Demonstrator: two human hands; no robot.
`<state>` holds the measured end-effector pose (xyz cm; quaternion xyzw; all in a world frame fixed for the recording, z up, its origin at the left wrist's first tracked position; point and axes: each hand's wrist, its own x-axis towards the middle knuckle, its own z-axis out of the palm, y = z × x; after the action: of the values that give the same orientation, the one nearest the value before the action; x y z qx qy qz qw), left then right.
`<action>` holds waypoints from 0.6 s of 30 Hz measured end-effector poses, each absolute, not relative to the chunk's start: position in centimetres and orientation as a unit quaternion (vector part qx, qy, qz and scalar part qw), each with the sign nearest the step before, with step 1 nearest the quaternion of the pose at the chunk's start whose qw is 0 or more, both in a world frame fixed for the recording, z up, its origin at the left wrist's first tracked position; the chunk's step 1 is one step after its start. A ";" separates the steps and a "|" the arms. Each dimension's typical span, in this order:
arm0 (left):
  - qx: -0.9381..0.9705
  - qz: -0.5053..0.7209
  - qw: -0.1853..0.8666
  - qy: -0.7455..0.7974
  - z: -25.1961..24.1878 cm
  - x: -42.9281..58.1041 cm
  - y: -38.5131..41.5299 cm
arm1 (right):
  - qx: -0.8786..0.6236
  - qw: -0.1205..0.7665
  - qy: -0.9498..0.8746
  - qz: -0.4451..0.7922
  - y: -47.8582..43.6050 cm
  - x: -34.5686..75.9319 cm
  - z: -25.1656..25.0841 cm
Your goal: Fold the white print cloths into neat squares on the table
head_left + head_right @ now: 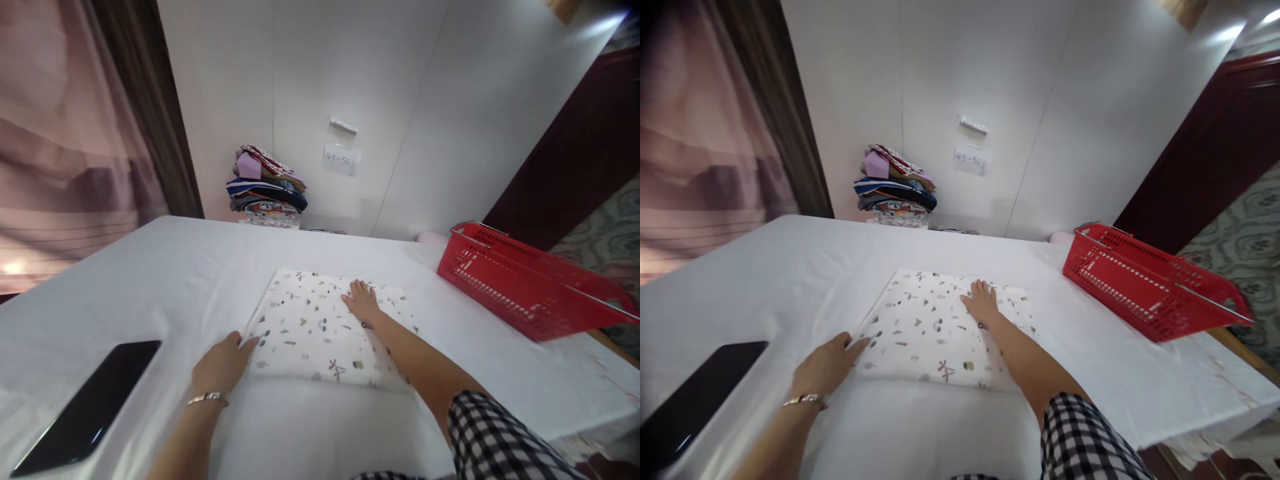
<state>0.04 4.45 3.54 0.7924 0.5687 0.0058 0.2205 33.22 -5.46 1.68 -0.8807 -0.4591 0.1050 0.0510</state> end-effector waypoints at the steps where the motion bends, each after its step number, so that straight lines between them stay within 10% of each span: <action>1: 0.797 0.014 0.213 0.566 3.5 0.1 4.3 | -0.880 0.057 -0.460 0.108 -5.8 33.1 1.9; 18: 0.629 0.203 0.486 0.572 2.4 0.7 6.9 | -0.814 0.086 -0.566 0.101 -8.0 27.2 1.2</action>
<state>0.70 6.92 2.37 0.6290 0.5720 0.2026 0.4860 27.22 -8.04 1.16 -0.8137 -0.5659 0.1014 0.0856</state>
